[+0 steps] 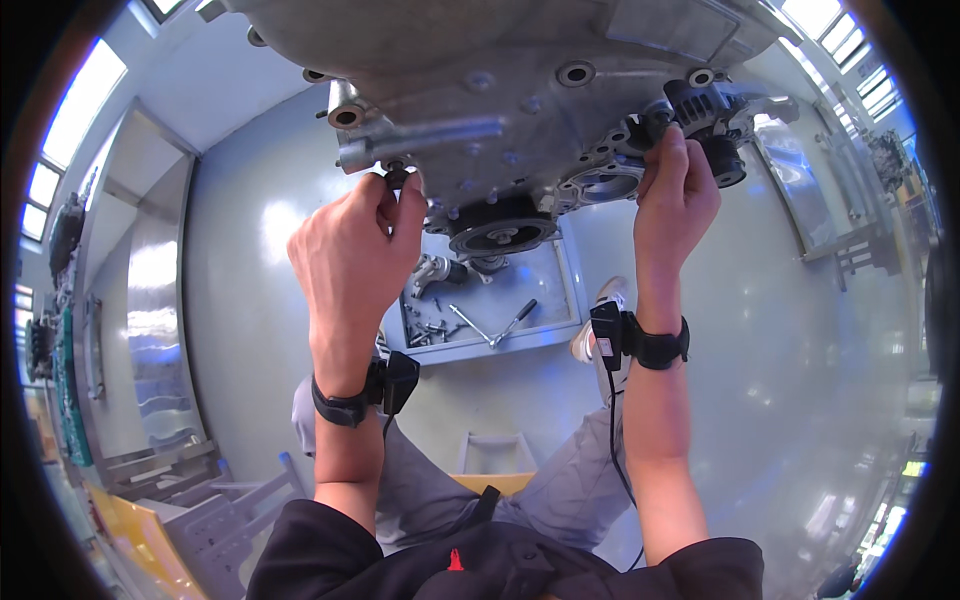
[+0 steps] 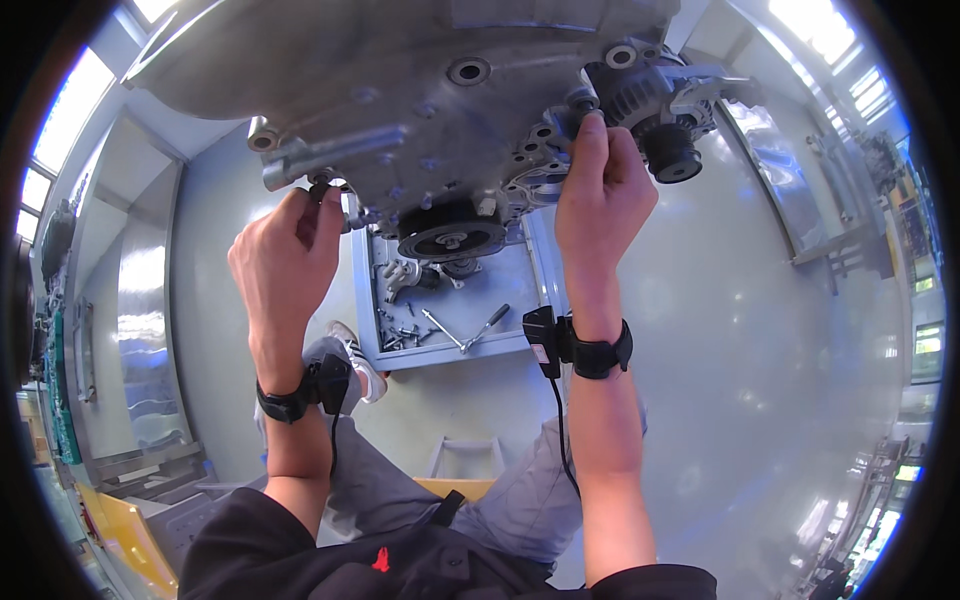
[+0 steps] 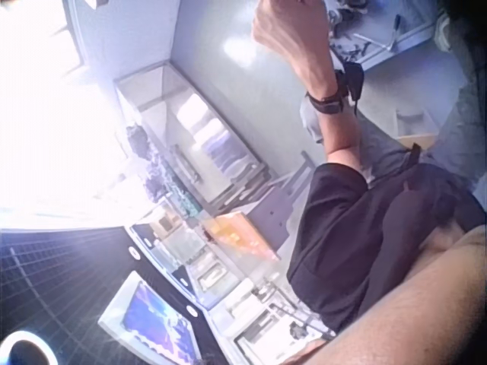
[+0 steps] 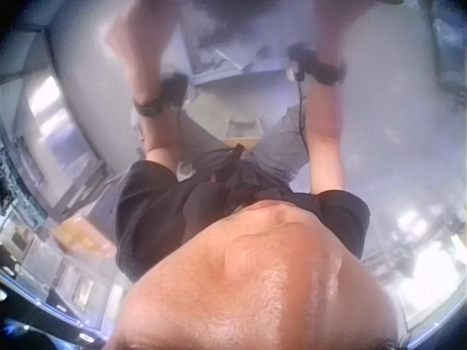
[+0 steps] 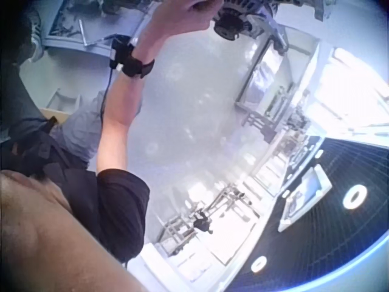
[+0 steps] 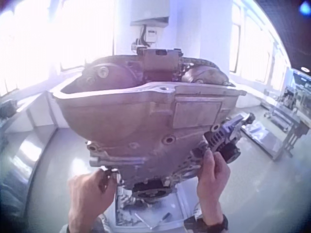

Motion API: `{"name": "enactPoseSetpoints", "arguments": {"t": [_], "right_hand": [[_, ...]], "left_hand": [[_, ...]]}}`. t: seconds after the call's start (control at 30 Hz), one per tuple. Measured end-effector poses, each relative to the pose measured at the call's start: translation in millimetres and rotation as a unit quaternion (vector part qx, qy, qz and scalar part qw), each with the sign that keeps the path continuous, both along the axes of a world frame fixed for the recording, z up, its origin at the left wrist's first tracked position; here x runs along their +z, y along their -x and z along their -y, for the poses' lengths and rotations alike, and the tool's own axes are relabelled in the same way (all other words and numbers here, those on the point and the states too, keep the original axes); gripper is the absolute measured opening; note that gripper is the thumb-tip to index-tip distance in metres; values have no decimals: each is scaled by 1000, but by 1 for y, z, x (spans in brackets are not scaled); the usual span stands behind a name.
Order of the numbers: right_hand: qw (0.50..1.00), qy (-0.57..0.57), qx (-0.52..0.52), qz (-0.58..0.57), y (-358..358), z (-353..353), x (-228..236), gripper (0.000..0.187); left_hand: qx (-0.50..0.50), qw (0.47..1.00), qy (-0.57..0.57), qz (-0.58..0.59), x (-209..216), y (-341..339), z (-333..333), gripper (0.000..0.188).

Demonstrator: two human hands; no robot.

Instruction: Assembling a car engine by installing parts and tightening bolts using a wrench.

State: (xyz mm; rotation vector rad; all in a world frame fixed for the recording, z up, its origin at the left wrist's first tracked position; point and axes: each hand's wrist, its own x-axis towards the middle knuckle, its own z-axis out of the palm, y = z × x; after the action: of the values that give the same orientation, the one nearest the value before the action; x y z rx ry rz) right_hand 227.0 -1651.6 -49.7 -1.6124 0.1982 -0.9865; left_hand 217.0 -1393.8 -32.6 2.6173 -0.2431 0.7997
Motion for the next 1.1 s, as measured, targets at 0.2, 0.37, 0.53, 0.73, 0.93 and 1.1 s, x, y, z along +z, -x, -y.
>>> {"name": "enactPoseSetpoints", "arguments": {"t": [0.2,0.37,0.53,0.73,0.93,1.1], "right_hand": [[999,24,-36,28,0,-3,-1,37],[999,21,-26,-22,-3,0,2,32],[997,41,-60,20,-3,-4,0,31],[999,37,-26,-21,0,0,2,24],[998,46,-32,6,4,-2,1,25],[998,47,-13,-29,6,-1,-1,24]], "left_hand": [[12,999,-20,-24,-2,-1,-2,40],[0,1000,17,4,-3,1,-2,36],[-13,999,36,16,-5,0,-1,36],[0,1000,9,-1,-5,-1,-2,36],[-14,999,29,13,-8,-3,-1,40],[2,1000,3,-2,-7,-4,-2,40]]}}
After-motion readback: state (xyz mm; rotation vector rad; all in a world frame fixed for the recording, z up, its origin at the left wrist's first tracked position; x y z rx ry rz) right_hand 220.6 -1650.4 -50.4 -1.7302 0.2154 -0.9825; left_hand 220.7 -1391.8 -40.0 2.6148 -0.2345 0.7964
